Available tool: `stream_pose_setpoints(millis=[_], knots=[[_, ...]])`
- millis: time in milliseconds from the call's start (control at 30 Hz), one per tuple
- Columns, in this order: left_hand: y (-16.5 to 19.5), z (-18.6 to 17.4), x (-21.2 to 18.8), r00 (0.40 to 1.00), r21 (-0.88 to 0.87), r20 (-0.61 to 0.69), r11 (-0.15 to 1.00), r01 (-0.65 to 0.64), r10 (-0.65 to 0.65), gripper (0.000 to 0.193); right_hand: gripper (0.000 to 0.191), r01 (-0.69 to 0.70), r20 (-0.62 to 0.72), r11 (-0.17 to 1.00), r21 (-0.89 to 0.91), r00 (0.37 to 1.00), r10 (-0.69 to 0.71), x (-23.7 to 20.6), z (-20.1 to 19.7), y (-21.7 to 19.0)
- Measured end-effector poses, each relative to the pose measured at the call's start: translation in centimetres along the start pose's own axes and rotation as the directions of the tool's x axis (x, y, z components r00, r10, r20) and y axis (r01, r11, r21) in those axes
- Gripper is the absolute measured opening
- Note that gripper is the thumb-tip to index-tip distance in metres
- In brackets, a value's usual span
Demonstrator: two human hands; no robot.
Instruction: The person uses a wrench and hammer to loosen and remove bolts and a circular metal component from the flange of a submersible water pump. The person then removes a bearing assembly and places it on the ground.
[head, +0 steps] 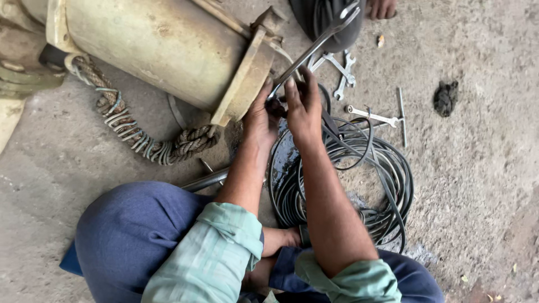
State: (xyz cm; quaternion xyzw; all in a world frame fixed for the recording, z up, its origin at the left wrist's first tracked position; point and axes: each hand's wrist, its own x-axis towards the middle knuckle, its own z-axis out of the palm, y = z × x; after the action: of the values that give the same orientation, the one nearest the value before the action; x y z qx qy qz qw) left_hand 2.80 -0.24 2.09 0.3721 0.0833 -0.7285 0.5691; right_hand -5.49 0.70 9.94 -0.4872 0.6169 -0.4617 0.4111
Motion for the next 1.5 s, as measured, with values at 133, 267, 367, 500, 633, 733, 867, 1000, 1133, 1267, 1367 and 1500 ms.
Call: stream_pose_setpoints(millis=[133, 267, 367, 500, 633, 733, 867, 1000, 1133, 1267, 1367, 1500], knots=[[0.9, 0.4, -3.7, 0.994, 0.193, -0.108, 0.981, 0.000, 0.021, 0.051, 0.055, 0.109, -0.013, 0.970, -0.215, 0.993, -0.114, 4.4, -0.4, -1.0], [0.6, 0.0, -9.2, 0.874, 0.715, 0.087, 0.581, -0.388, 0.477, 0.045, 0.055, -0.192, 0.033, 0.934, -0.302, 0.977, 0.212, 5.8, -0.3, -2.5], [1.6, 1.0, -10.7, 0.479, 0.706, 0.672, -0.290, -0.647, 0.565, 0.051, 0.048, -0.094, 0.062, 0.929, -0.358, 0.990, 0.124, 5.8, -0.5, -2.9], [3.9, 4.7, -9.9, 0.420, 0.428, 0.876, -0.785, -0.449, 0.237, 0.057, 0.039, 0.085, 0.139, 0.893, -0.442, 0.990, -0.025, 6.6, -1.7, -1.5], [7.0, 8.6, -7.8, 0.529, 0.255, 0.848, -0.867, -0.427, -0.011, 0.083, 0.025, 0.403, 0.227, 0.857, -0.320, 0.911, -0.344, 7.1, -2.6, 1.2], [9.3, 10.0, -5.7, 0.499, 0.157, 0.865, -0.917, -0.367, -0.052, 0.087, 0.024, 0.133, 0.187, 0.964, -0.230, 0.978, -0.090, 6.7, -2.0, 2.9], [9.6, 12.2, -1.8, 0.557, 0.267, 0.826, -0.813, -0.518, -0.083, 0.100, 0.023, 0.420, 0.240, 0.819, -0.391, 0.906, -0.350, 6.5, -0.8, 3.9], [8.2, 12.9, -0.6, 0.655, 0.434, 0.755, -0.780, -0.451, 0.041, 0.055, 0.021, 0.168, 0.185, 0.832, -0.528, 0.979, -0.081, 5.8, 0.0, 4.3], [7.1, 13.2, -0.6, 0.588, 0.375, 0.798, -0.872, -0.315, 0.131, 0.026, 0.037, 0.299, 0.115, 0.853, -0.428, 0.954, -0.277, 1.7, 0.7, 4.3], [7.0, 12.4, 0.0, 0.546, 0.262, 0.835, -0.919, -0.294, 0.064, 0.028, 0.035, -0.123, 0.066, 0.936, -0.329, 0.986, 0.153, -6.4, 2.0, 4.1], [7.0, 11.7, 0.8, 0.637, 0.251, 0.771, -0.927, -0.279, 0.017, 0.039, 0.038, -0.052, 0.210, 0.978, -0.203, 0.973, 0.096, -12.9, 4.0, 4.1], [7.1, 11.2, 1.3, 0.538, 0.173, 0.843, -0.956, -0.236, 0.020, 0.044, 0.045, -0.138, 0.271, 0.870, -0.473, 0.917, 0.293, -15.9, 5.1, 4.1]])
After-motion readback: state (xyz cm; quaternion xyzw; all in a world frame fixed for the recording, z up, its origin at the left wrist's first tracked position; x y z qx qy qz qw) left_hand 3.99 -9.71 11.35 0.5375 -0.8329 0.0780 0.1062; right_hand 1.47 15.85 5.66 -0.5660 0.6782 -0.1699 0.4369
